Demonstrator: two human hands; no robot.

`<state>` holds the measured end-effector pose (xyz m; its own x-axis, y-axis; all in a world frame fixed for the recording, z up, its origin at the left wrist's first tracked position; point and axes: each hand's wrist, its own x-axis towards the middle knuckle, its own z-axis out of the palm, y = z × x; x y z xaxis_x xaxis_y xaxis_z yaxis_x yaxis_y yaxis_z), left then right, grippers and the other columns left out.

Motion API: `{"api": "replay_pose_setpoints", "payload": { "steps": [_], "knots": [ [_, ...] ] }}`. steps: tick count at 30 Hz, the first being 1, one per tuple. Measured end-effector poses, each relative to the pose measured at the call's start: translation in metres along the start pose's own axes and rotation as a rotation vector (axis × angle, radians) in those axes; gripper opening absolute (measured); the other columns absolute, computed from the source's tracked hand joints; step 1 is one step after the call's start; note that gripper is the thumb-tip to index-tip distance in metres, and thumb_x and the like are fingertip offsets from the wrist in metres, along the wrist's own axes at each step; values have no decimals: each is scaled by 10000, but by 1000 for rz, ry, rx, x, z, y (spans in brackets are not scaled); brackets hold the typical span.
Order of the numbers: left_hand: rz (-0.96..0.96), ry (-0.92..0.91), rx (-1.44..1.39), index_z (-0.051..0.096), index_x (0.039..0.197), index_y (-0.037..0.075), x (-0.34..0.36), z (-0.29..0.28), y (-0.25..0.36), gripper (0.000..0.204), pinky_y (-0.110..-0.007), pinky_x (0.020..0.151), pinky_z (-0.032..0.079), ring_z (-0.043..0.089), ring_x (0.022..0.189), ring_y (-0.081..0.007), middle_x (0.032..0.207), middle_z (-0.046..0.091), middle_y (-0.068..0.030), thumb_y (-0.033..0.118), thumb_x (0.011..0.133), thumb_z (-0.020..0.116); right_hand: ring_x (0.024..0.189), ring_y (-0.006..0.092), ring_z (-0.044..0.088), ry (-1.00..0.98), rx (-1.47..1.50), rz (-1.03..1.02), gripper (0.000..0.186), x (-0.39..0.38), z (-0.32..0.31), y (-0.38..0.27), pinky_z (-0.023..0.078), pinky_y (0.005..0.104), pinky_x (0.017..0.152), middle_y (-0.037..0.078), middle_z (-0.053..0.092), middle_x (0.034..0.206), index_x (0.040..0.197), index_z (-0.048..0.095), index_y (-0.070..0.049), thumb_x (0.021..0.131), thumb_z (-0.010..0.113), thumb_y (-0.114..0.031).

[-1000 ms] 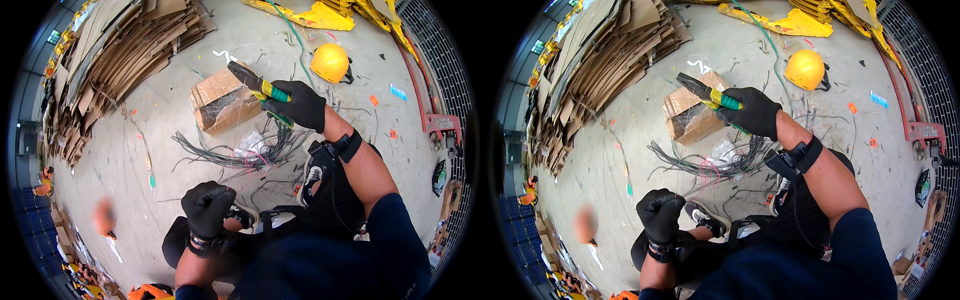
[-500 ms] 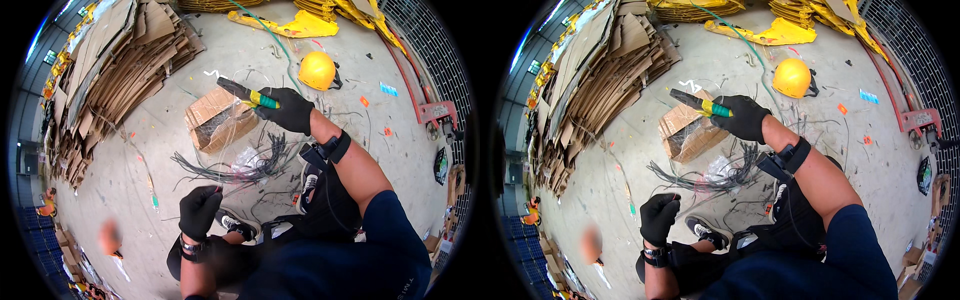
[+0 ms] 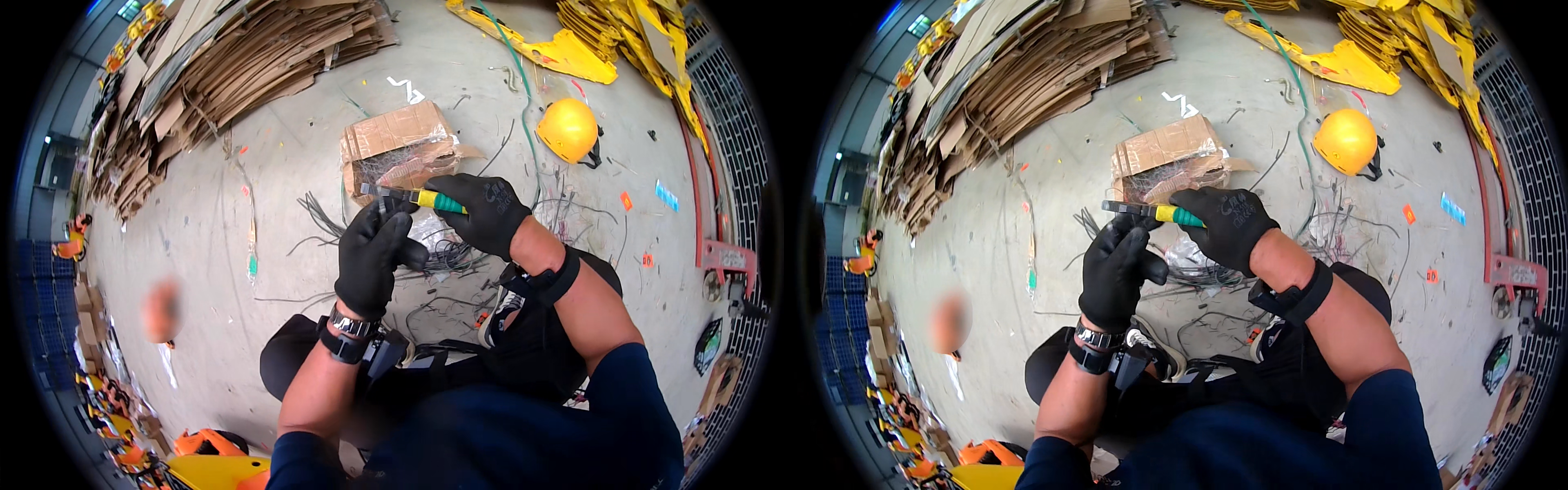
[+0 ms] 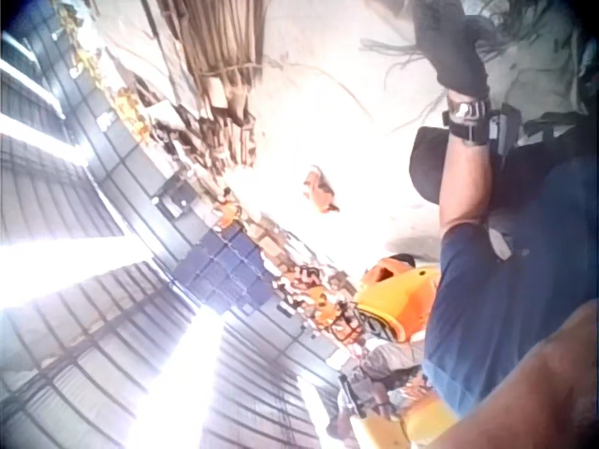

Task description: The person uses a pair of pliers to cut individual strands of wire from a bundle on the floor.

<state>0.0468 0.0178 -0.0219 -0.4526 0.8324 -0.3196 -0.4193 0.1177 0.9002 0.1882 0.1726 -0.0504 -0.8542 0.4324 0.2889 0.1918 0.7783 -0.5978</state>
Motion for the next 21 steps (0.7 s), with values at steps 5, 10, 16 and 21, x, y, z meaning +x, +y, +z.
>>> {"api": "replay_pose_setpoints", "payload": {
  "steps": [5, 10, 16, 21],
  "knots": [
    [36, 117, 81, 631, 1038, -51, -1, -1, -5, 260, -248, 499, 475, 572, 531, -134, 747, 638, -78, 196, 973, 584, 910, 357, 659, -88, 19, 31, 309, -6, 2, 2, 530, 461, 759, 130, 680, 1034, 1154, 610, -124, 860, 635, -213],
    [98, 144, 130, 669, 944, -31, -5, -6, -3, 217, -227, 430, 373, 488, 468, -80, 640, 585, -19, 178, 957, 614, 869, 333, 664, -339, 312, 155, 359, -1, -9, -7, 517, 404, 762, 154, 686, 976, 1203, 604, -90, 869, 670, -205],
    [105, 170, 115, 676, 937, -32, -9, -11, 2, 206, -223, 424, 351, 464, 458, -69, 630, 583, -14, 165, 947, 616, 818, 279, 662, -439, 398, 228, 397, 1, -6, -11, 510, 367, 766, 145, 688, 939, 1247, 592, -86, 879, 677, -207],
    [144, 203, 211, 668, 944, -51, -16, -15, 0, 245, -236, 444, 358, 474, 470, -95, 604, 558, -26, 183, 952, 598, 1019, 358, 643, -477, 360, 280, 443, 1, -8, -11, 500, 416, 887, 178, 672, 1098, 1269, 578, -112, 892, 642, -336]
  ]
}}
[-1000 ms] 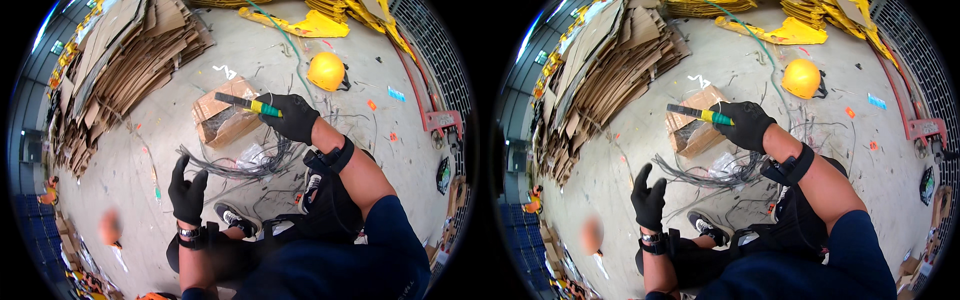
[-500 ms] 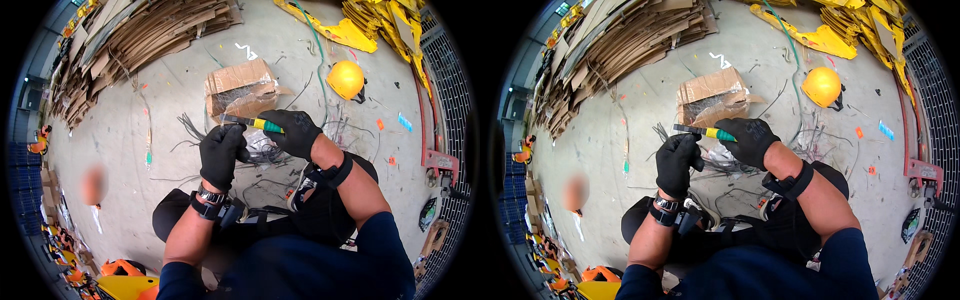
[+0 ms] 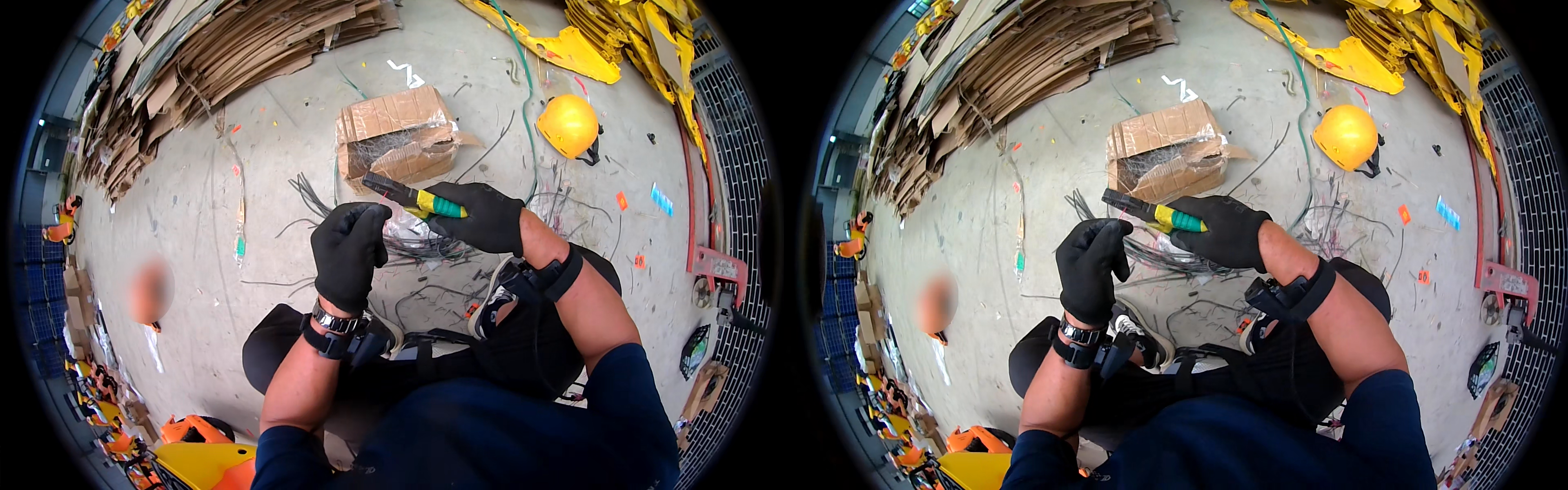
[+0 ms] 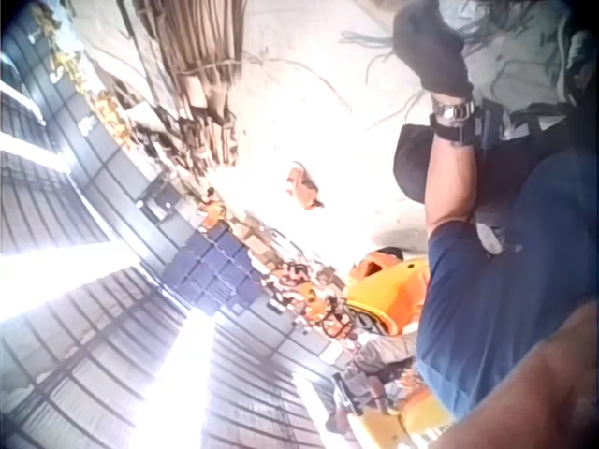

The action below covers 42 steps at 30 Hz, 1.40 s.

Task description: The person uses a pair of pliers to cut individual strands of wire from a bundle on the floor.

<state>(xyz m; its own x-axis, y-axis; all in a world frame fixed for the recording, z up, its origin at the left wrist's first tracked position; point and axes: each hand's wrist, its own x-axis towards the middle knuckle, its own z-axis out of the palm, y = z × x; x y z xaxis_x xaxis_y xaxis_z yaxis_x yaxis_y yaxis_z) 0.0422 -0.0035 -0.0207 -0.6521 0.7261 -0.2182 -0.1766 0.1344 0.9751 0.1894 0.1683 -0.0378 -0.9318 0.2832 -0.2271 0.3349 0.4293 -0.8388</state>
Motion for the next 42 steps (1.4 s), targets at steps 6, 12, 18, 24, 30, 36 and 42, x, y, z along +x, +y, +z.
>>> {"api": "replay_pose_setpoints", "payload": {
  "steps": [6, 12, 18, 24, 30, 36, 42],
  "knots": [
    [-18, -20, -51, 667, 960, -51, -3, -8, -6, 247, -244, 465, 396, 501, 485, -112, 634, 581, -38, 191, 946, 620, 1036, 355, 637, -42, 33, 3, 464, 4, 3, 1, 494, 412, 903, 178, 668, 1120, 1295, 562, -113, 895, 636, -336],
    [-46, -27, -77, 661, 986, -33, -3, -7, -10, 236, -244, 466, 408, 517, 501, -113, 653, 595, -47, 198, 945, 636, 1029, 355, 636, -55, 35, -16, 449, 3, 10, -1, 490, 415, 900, 183, 663, 1114, 1289, 553, -100, 908, 622, -328],
    [-65, -11, -64, 660, 982, -24, -4, -4, -12, 231, -242, 459, 413, 524, 509, -111, 665, 605, -51, 203, 949, 636, 967, 352, 642, -8, 11, -76, 411, 2, 13, 2, 500, 411, 853, 188, 659, 1055, 1262, 553, -75, 905, 630, -262],
    [-77, -42, -28, 681, 980, -25, -4, -5, -14, 195, -217, 443, 373, 484, 484, -64, 672, 595, -13, 161, 942, 641, 894, 342, 662, 106, -84, -172, 363, 2, 18, 10, 519, 394, 793, 176, 666, 989, 1221, 576, -66, 879, 650, -162],
    [-79, -25, -57, 684, 934, -15, -7, -1, -12, 166, -214, 413, 253, 365, 439, -31, 580, 508, 35, 139, 939, 621, 903, 375, 656, 189, -169, -224, 334, 5, 18, 13, 521, 441, 785, 172, 688, 970, 1141, 632, -94, 844, 676, -240],
    [-59, -31, 3, 682, 908, -18, -11, 0, -6, 160, -211, 418, 251, 365, 444, -26, 587, 509, 42, 126, 935, 616, 909, 370, 657, 212, -178, -249, 328, 5, 12, 15, 524, 440, 786, 168, 688, 973, 1133, 643, -103, 841, 683, -247],
    [-10, -33, 71, 685, 902, -17, -16, -2, -6, 147, -205, 424, 263, 378, 455, -23, 600, 525, 39, 115, 928, 626, 918, 368, 653, 206, -149, -226, 306, 4, 8, 10, 525, 432, 789, 163, 687, 989, 1119, 645, -103, 851, 677, -247]
  ]
}}
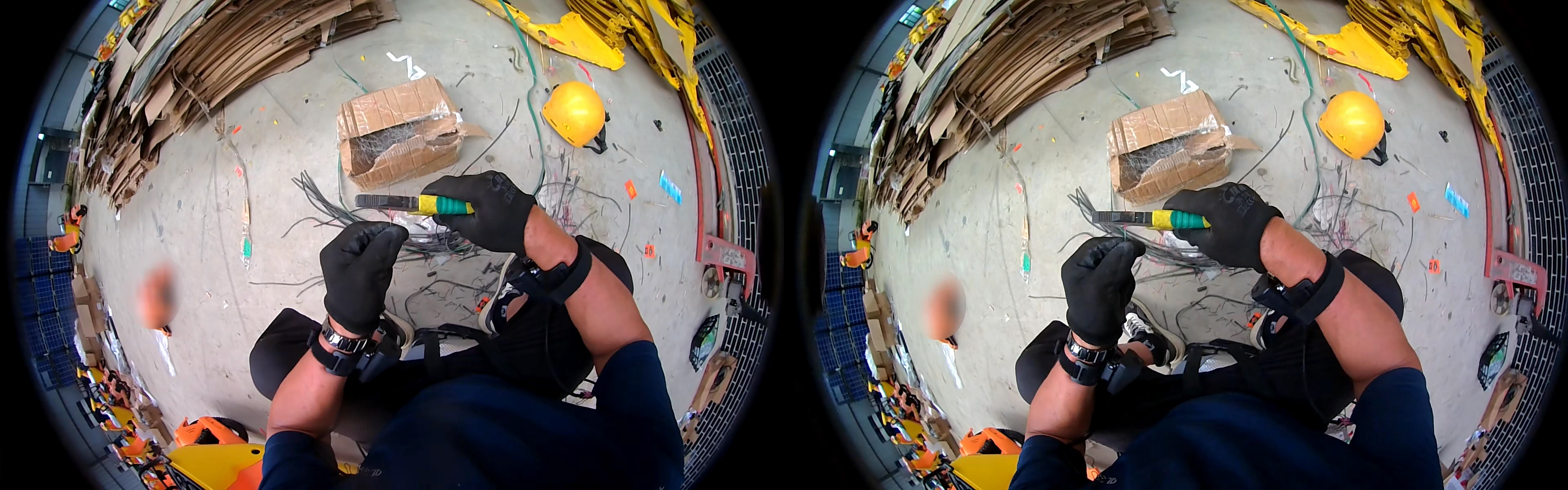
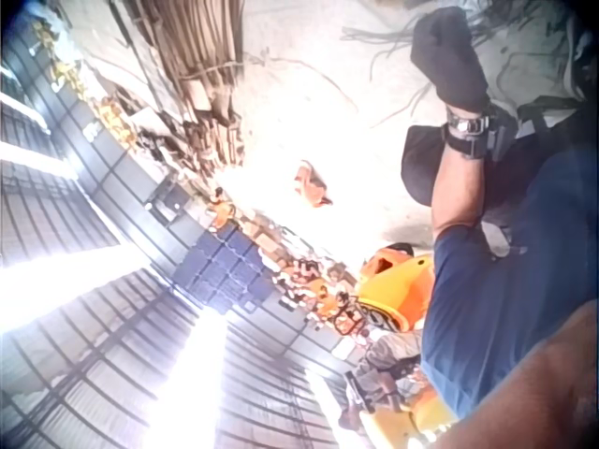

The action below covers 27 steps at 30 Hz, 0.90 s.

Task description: The person uses a pair of pliers to cut individual strands of wire from a bundle on the floor.

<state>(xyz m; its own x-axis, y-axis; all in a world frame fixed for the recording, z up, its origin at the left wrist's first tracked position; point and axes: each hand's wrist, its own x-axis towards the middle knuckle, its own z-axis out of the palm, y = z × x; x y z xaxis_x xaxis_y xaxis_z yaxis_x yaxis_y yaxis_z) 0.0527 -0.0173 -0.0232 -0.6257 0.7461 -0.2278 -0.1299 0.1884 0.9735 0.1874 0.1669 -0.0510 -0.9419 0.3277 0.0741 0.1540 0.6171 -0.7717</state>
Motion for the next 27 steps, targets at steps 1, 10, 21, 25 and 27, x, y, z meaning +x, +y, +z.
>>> {"api": "replay_pose_setpoints", "payload": {
  "steps": [1, 10, 21, 25, 27],
  "knots": [
    [-15, 4, -10, 686, 901, -17, 0, 1, 1, 144, -204, 425, 267, 383, 456, -24, 603, 530, 37, 112, 927, 628, 917, 367, 653, 0, 2, 5, 300, 0, -1, 0, 525, 429, 788, 162, 687, 989, 1116, 646, -103, 854, 675, -245],
    [-48, 31, -29, 694, 907, -22, -5, 2, 9, 136, -205, 426, 297, 413, 465, -29, 644, 574, 17, 99, 924, 634, 862, 354, 668, 65, 16, -15, 286, 0, -5, -2, 531, 403, 757, 165, 688, 941, 1118, 654, -76, 858, 692, -188],
    [18, 75, -18, 696, 920, -31, -14, 3, 11, 144, -201, 458, 334, 447, 493, -45, 676, 610, 1, 97, 919, 631, 899, 352, 656, 25, 73, 92, 307, 3, -15, -5, 521, 405, 789, 157, 682, 981, 1129, 640, -86, 857, 698, -216],
    [-7, 38, -32, 692, 943, -48, -16, 1, 14, 137, -206, 528, 395, 518, 591, -61, 755, 657, -30, 75, 909, 642, 889, 345, 658, 3, 82, 121, 306, 4, -18, -4, 520, 399, 784, 156, 680, 972, 1130, 638, -86, 859, 700, -215],
    [-26, 31, -56, 692, 978, -73, -17, -1, 14, 124, -211, 650, 488, 624, 749, -84, 860, 708, -72, 1, 883, 666, 887, 344, 658, 9, 74, 130, 306, 4, -18, -3, 519, 399, 785, 156, 680, 969, 1129, 638, -85, 860, 701, -216]
  ]
}}
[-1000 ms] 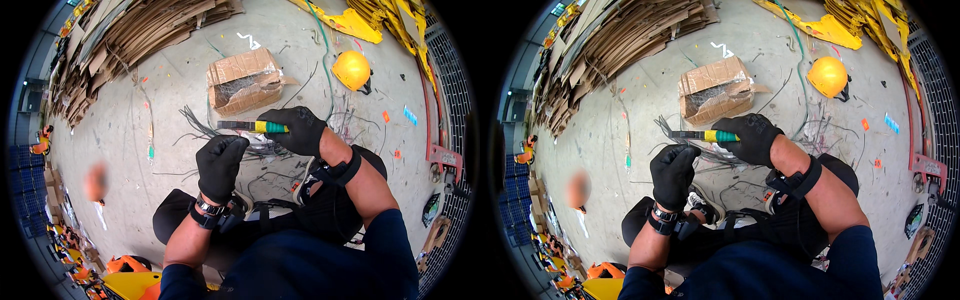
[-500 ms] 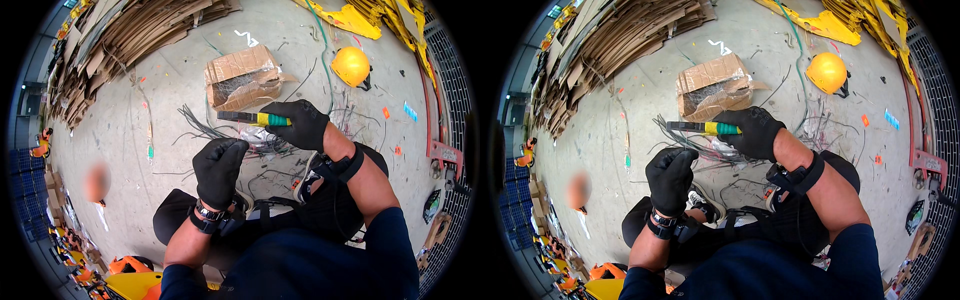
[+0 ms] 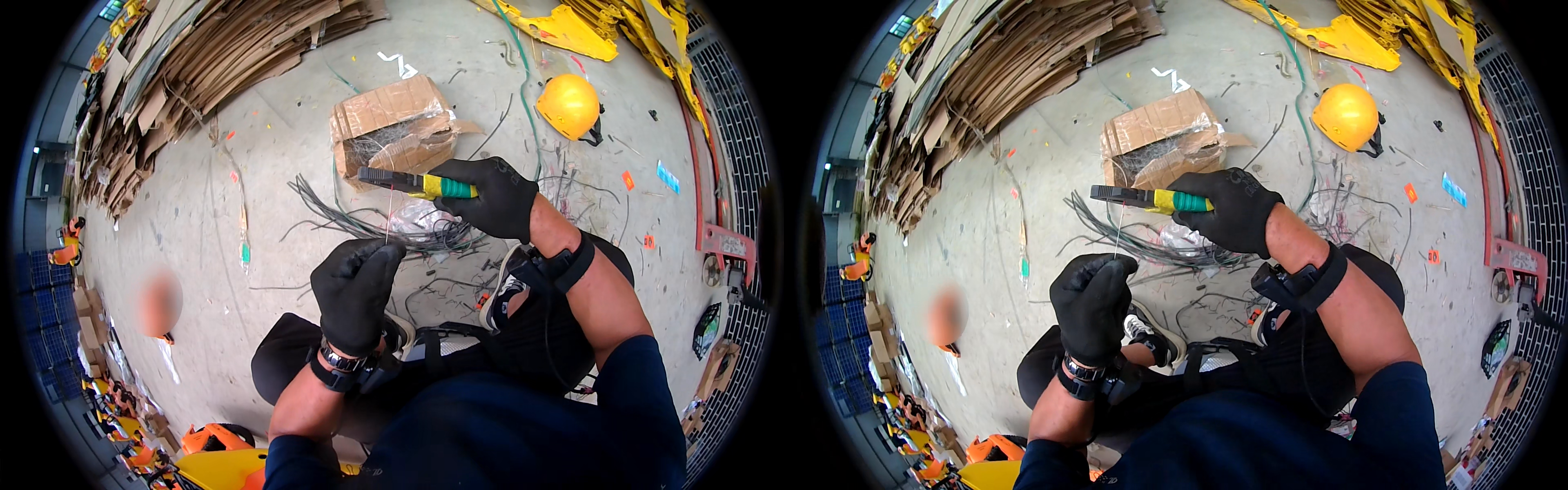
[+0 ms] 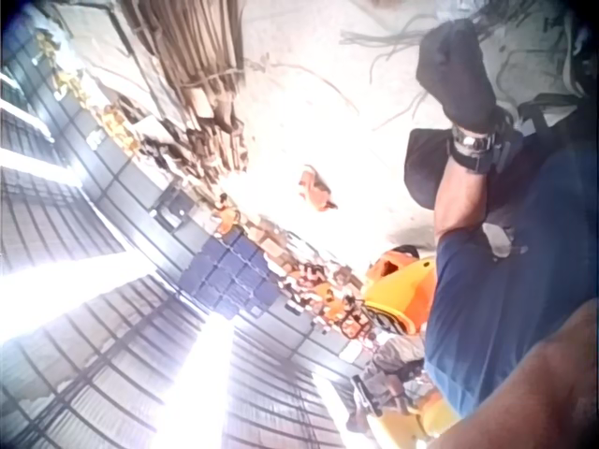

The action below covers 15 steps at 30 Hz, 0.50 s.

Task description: The person uses a pair of pliers to cut individual strands of wire from a bundle on the floor.

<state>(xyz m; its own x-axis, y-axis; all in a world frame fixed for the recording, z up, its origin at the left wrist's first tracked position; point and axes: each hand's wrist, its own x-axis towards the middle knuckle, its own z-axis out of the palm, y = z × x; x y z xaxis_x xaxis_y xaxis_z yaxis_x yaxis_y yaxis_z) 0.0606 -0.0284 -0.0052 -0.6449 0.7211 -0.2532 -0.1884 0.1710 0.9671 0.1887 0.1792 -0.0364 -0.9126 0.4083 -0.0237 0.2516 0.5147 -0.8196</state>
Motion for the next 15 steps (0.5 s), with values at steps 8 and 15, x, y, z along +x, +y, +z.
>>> {"api": "replay_pose_setpoints", "payload": {
  "steps": [8, 15],
  "knots": [
    [-28, -11, 15, 695, 971, -71, -9, -1, 4, 126, -214, 641, 486, 623, 735, -85, 852, 709, -76, 8, 875, 676, 892, 339, 658, 42, 29, 48, 307, 0, -4, 4, 517, 396, 801, 158, 685, 966, 1124, 654, -85, 855, 708, -223],
    [-55, -17, -9, 712, 939, -52, -15, 0, 12, 101, -216, 605, 468, 601, 692, -72, 820, 702, -59, 0, 858, 680, 888, 337, 662, 114, -12, 23, 328, 2, -18, 15, 517, 397, 797, 161, 687, 966, 1126, 655, -77, 850, 712, -245]
  ]
}}
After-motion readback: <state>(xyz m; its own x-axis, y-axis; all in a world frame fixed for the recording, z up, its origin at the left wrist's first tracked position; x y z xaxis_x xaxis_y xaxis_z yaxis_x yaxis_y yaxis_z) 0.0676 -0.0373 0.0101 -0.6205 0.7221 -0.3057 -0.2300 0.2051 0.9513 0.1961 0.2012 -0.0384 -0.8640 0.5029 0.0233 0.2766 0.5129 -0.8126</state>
